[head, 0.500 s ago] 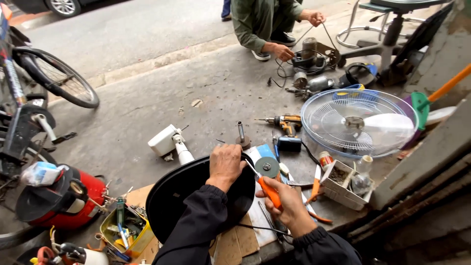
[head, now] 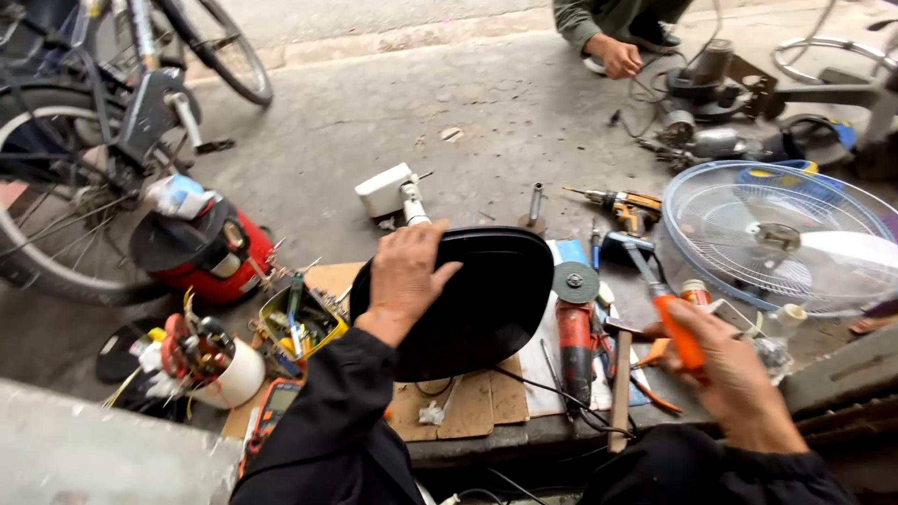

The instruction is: Repairing an electric fan by disassembling the base and motor housing using hand tools

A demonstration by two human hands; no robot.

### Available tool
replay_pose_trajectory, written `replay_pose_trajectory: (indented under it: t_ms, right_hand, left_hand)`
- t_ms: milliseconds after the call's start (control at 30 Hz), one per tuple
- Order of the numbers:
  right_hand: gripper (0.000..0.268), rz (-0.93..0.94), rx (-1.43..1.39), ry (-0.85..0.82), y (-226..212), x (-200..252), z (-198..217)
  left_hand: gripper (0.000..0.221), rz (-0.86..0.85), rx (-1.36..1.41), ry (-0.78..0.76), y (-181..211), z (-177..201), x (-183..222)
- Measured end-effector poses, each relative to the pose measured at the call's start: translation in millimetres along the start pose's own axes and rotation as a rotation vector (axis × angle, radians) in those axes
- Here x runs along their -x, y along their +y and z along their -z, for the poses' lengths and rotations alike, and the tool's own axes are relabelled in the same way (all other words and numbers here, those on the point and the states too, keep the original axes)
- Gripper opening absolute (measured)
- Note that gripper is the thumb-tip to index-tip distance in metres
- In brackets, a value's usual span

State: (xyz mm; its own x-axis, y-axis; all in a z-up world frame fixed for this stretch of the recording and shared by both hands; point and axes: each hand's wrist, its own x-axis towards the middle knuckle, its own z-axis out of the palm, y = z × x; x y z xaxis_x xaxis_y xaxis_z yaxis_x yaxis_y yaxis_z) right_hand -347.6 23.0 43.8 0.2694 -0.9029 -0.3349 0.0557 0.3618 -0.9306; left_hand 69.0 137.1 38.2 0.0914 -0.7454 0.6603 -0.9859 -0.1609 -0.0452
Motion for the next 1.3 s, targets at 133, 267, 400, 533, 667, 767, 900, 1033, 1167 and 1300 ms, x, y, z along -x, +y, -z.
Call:
replay_pose_trajectory:
  t_ms: [133, 267, 400, 533, 667, 767, 900, 1033, 1167, 1300]
  right_hand:
    - [0.036, 0.035, 0.089, -0.003, 27, -21, 3]
    - [0.039, -0.133, 0.264, -0.038, 103, -62, -19]
    - [0.043, -0.078, 0.908, -0.089, 216, -161, -26]
    - [0.072, -0.046, 1.074, -0.084, 227, -148, -54]
    - [0.097, 0.168, 1.307, -0.254, 232, -146, -53]
    - [0.094, 0.297, 1.344, -0.264, 231, -171, -26]
    - [0.064, 0.239, 0.972, 0.083, 101, -69, -87]
    - [0.049, 0.554, 0.887, 0.036, 6, 9, -178]
    - [0.049, 0.937, 0.879, -0.02, -5, 5, -240]
    - [0.042, 1.18, 0.919, -0.022, 32, -31, -265]
  left_hand:
    - [0.075, 0.439, 0.338, -0.299, -34, 55, 36]
    - [0.063, 0.532, 0.463, -0.305, -42, 53, 47]
    - [0.066, 0.445, 0.505, -0.398, -49, 55, 45]
    - [0.069, 0.498, 0.548, -0.486, -58, 57, 48]
    - [0.063, 0.617, 0.811, -0.515, -71, 72, 61]
    - [0.053, 0.654, 0.965, -0.454, -78, 73, 66]
    - [0.046, 0.618, 1.013, -0.314, -80, 65, 70]
    - [0.045, 0.53, 1.006, -0.191, -75, 47, 68]
    - [0.046, 0.445, 0.9, -0.223, -68, 40, 65]
    - [0.052, 0.5, 0.714, -0.211, -55, 23, 65]
